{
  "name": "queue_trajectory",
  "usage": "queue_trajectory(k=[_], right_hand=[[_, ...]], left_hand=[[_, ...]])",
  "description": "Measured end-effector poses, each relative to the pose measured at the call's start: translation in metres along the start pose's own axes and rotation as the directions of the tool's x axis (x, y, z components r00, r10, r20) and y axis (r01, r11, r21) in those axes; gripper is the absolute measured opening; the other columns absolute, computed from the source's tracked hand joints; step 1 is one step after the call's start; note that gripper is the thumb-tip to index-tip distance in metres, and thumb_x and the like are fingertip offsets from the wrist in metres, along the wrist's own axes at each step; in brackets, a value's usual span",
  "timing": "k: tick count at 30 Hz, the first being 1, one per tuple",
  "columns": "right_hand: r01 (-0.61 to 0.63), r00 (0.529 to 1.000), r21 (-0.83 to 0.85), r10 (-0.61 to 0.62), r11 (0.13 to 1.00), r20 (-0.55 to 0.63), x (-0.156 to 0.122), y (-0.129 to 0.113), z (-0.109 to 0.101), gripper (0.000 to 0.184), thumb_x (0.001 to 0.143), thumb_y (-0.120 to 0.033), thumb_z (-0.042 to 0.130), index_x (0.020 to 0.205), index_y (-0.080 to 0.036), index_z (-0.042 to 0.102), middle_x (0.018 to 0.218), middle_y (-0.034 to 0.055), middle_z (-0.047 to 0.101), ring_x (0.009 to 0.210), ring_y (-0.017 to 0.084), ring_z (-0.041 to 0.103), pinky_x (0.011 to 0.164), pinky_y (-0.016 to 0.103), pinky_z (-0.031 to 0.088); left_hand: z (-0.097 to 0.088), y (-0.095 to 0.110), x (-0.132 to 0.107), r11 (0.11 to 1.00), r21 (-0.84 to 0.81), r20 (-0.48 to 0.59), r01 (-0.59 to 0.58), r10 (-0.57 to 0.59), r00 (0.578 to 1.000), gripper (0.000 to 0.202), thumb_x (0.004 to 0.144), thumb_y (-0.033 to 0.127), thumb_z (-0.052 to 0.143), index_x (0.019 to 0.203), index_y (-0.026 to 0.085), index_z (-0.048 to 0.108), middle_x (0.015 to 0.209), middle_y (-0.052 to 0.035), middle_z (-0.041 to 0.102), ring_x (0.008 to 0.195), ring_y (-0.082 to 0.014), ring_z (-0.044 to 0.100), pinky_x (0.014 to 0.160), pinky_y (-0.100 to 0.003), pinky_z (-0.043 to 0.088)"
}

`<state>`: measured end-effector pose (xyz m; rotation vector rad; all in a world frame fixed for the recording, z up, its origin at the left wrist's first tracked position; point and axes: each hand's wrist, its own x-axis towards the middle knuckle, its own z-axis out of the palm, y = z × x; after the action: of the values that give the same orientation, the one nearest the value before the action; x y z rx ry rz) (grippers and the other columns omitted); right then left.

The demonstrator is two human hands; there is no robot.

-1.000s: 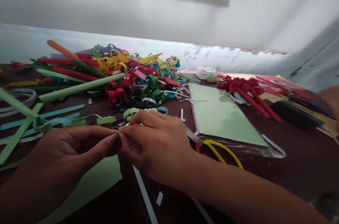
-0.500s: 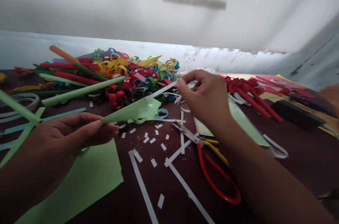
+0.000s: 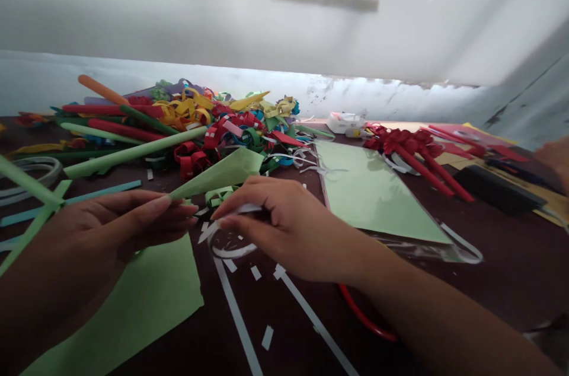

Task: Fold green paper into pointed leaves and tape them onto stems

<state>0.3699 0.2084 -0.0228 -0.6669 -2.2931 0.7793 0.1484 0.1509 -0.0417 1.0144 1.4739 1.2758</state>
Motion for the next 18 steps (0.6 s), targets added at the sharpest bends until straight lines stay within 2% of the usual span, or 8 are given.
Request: queue_trajectory(k=[4,7,8,10,13,15,18], right_hand=[[0.006,0.999,0.175,0.0,0.985,-0.033,0.002,0.005,0.013,0.013,0.091,-0.011,0.066,0.096,-0.019,0.075,0.091,0.0006,0.075,0.08,0.011,0.069,0.068,0.02,0.054],[0.017,0.996,0.231,0.004,0.973,-0.09,0.003,0.005,0.018,0.006,0.087,-0.015,0.072,0.089,-0.019,0.076,0.09,0.0024,0.075,0.082,0.013,0.07,0.071,0.024,0.056],[-0.015,0.993,0.257,0.044,0.966,-0.108,0.003,0.003,0.02,0.001,0.085,-0.018,0.076,0.085,-0.019,0.076,0.088,0.003,0.075,0.079,0.014,0.07,0.068,0.025,0.057],[-0.145,0.972,0.358,0.2,0.923,-0.121,0.004,0.0,0.024,0.011,0.078,-0.026,0.083,0.079,-0.018,0.075,0.077,0.0027,0.074,0.066,0.015,0.069,0.055,0.025,0.055],[-0.36,0.891,0.525,0.451,0.771,-0.051,0.007,-0.003,0.028,0.028,0.065,-0.037,0.092,0.074,-0.018,0.073,0.057,-0.0008,0.067,0.044,0.014,0.062,0.037,0.022,0.046],[-0.419,0.854,0.575,0.52,0.703,-0.014,0.009,-0.003,0.03,0.033,0.061,-0.04,0.094,0.073,-0.018,0.073,0.056,-0.0006,0.067,0.041,0.014,0.061,0.034,0.021,0.045],[-0.437,0.836,0.585,0.548,0.683,-0.015,0.012,0.0,0.031,0.032,0.06,-0.039,0.094,0.073,-0.018,0.074,0.06,0.0009,0.07,0.043,0.015,0.064,0.036,0.022,0.049]], left_hand=[[0.0,-0.002,-0.004,0.988,0.134,0.073,-0.077,0.067,0.995,0.021,0.083,0.044,0.073,0.081,0.024,0.077,0.08,0.0006,0.076,0.068,-0.0128,0.069,0.061,-0.019,0.055],[0.0,-0.004,-0.006,0.978,0.178,0.084,-0.111,0.098,0.992,0.019,0.084,0.043,0.073,0.08,0.025,0.076,0.063,0.0032,0.068,0.054,-0.0087,0.056,0.049,-0.016,0.045],[0.001,-0.005,-0.006,0.981,0.164,0.091,-0.106,0.092,0.992,0.019,0.084,0.044,0.073,0.08,0.025,0.076,0.061,0.0034,0.066,0.052,-0.0086,0.054,0.047,-0.016,0.044],[0.002,-0.006,-0.006,0.993,0.096,0.123,-0.071,0.059,0.991,0.019,0.085,0.043,0.072,0.079,0.025,0.077,0.062,0.0028,0.068,0.056,-0.0098,0.058,0.05,-0.017,0.047],[0.004,-0.005,-0.008,0.999,-0.052,0.206,-0.017,0.027,0.978,0.015,0.086,0.039,0.072,0.081,0.026,0.079,0.073,0.0022,0.074,0.062,-0.0105,0.063,0.058,-0.018,0.053],[0.007,-0.003,-0.01,0.993,-0.118,0.244,0.031,-0.002,0.97,0.013,0.085,0.037,0.073,0.084,0.026,0.08,0.079,0.002,0.077,0.065,-0.0107,0.065,0.061,-0.018,0.054],[0.008,-0.001,-0.013,0.988,-0.134,0.244,0.071,-0.037,0.969,0.014,0.084,0.037,0.074,0.086,0.025,0.081,0.08,0.001,0.078,0.068,-0.0122,0.068,0.063,-0.02,0.056]])
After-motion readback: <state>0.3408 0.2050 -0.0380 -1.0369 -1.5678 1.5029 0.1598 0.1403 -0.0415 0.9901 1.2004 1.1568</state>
